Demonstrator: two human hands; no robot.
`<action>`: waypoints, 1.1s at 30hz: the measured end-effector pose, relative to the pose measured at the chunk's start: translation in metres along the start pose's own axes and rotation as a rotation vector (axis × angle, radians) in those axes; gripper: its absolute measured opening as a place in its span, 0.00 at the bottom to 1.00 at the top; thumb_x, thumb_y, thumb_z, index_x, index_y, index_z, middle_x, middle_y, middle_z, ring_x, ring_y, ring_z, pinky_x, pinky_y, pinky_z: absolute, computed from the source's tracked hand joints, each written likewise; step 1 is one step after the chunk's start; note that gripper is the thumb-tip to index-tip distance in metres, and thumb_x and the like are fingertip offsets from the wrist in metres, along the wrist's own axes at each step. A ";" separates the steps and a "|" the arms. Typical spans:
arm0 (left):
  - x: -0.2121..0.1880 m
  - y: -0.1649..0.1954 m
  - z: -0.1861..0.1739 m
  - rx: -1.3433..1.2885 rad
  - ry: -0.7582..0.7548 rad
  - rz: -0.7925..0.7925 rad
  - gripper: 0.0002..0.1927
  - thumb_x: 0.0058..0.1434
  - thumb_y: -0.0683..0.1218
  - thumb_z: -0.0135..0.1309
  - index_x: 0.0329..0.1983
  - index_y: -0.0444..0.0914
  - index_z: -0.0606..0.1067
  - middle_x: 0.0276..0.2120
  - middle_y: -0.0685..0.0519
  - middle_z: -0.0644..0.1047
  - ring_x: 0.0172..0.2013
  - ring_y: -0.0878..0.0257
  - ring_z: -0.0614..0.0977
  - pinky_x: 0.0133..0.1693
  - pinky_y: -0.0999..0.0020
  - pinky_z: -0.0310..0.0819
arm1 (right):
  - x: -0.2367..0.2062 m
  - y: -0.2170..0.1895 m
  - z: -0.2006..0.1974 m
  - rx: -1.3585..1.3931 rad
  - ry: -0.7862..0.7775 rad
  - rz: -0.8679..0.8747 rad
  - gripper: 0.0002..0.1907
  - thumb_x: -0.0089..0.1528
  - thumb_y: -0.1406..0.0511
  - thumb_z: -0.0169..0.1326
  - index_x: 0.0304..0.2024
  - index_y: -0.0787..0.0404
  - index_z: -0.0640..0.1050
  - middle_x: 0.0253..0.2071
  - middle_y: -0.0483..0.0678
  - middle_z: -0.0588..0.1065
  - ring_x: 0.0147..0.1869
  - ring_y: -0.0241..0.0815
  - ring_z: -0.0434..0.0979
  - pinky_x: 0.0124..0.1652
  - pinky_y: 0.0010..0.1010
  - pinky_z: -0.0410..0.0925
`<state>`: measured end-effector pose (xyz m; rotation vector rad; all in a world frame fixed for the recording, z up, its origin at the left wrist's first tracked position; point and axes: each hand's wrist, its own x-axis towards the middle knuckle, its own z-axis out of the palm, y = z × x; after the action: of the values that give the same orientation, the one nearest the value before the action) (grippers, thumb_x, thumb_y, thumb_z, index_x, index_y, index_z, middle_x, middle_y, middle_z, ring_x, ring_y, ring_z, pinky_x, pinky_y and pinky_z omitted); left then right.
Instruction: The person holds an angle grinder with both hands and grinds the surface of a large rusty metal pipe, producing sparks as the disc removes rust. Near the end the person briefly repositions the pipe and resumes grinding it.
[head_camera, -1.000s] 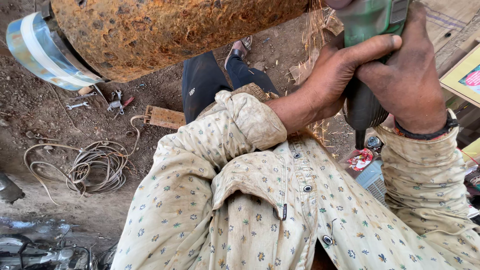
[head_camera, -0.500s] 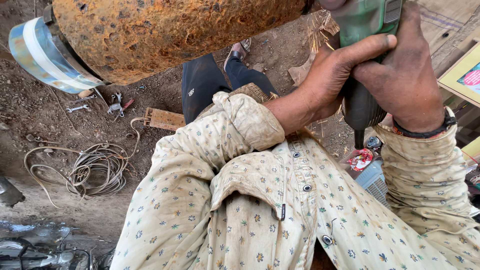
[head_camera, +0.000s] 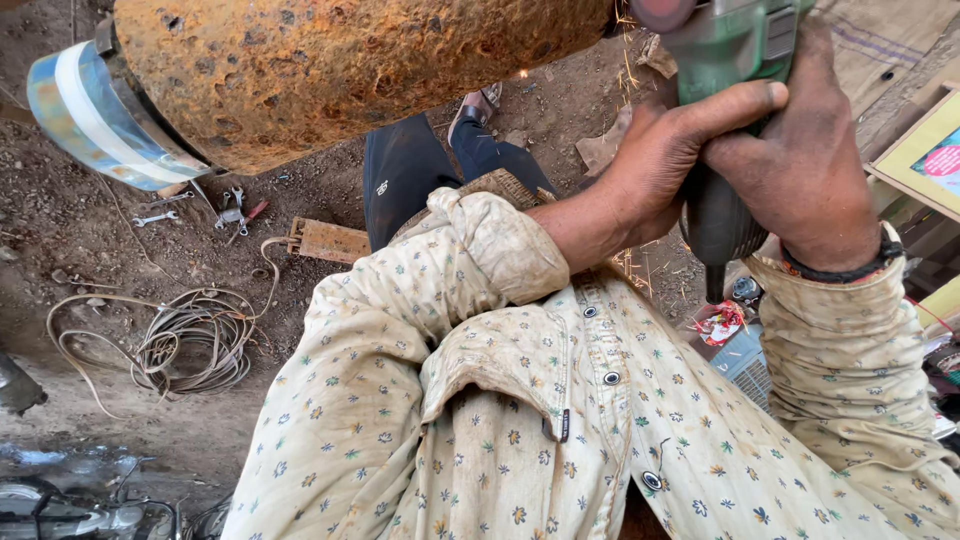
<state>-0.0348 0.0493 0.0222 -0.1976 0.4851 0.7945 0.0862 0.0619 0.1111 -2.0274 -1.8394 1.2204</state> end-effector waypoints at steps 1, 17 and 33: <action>0.001 -0.002 0.002 -0.009 0.004 -0.004 0.33 0.59 0.50 0.67 0.61 0.28 0.71 0.50 0.40 0.78 0.50 0.51 0.81 0.54 0.54 0.77 | 0.000 0.000 0.000 -0.004 0.001 0.004 0.31 0.65 0.69 0.60 0.64 0.74 0.61 0.51 0.60 0.75 0.55 0.44 0.76 0.54 0.36 0.72; 0.002 -0.010 -0.001 0.028 0.015 -0.015 0.30 0.59 0.51 0.66 0.54 0.22 0.74 0.47 0.39 0.80 0.45 0.53 0.83 0.48 0.57 0.80 | -0.001 0.006 0.001 -0.050 -0.012 -0.024 0.29 0.66 0.70 0.61 0.61 0.75 0.60 0.50 0.62 0.74 0.53 0.46 0.75 0.54 0.37 0.72; -0.002 -0.012 -0.005 0.017 0.028 0.043 0.34 0.60 0.51 0.69 0.59 0.25 0.71 0.49 0.39 0.79 0.47 0.53 0.83 0.49 0.57 0.80 | -0.003 0.014 0.002 -0.070 -0.020 0.068 0.40 0.60 0.69 0.60 0.70 0.74 0.57 0.43 0.61 0.74 0.47 0.47 0.74 0.47 0.39 0.71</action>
<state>-0.0292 0.0386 0.0185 -0.1828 0.5241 0.8305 0.0960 0.0547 0.1029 -2.1382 -1.8616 1.2143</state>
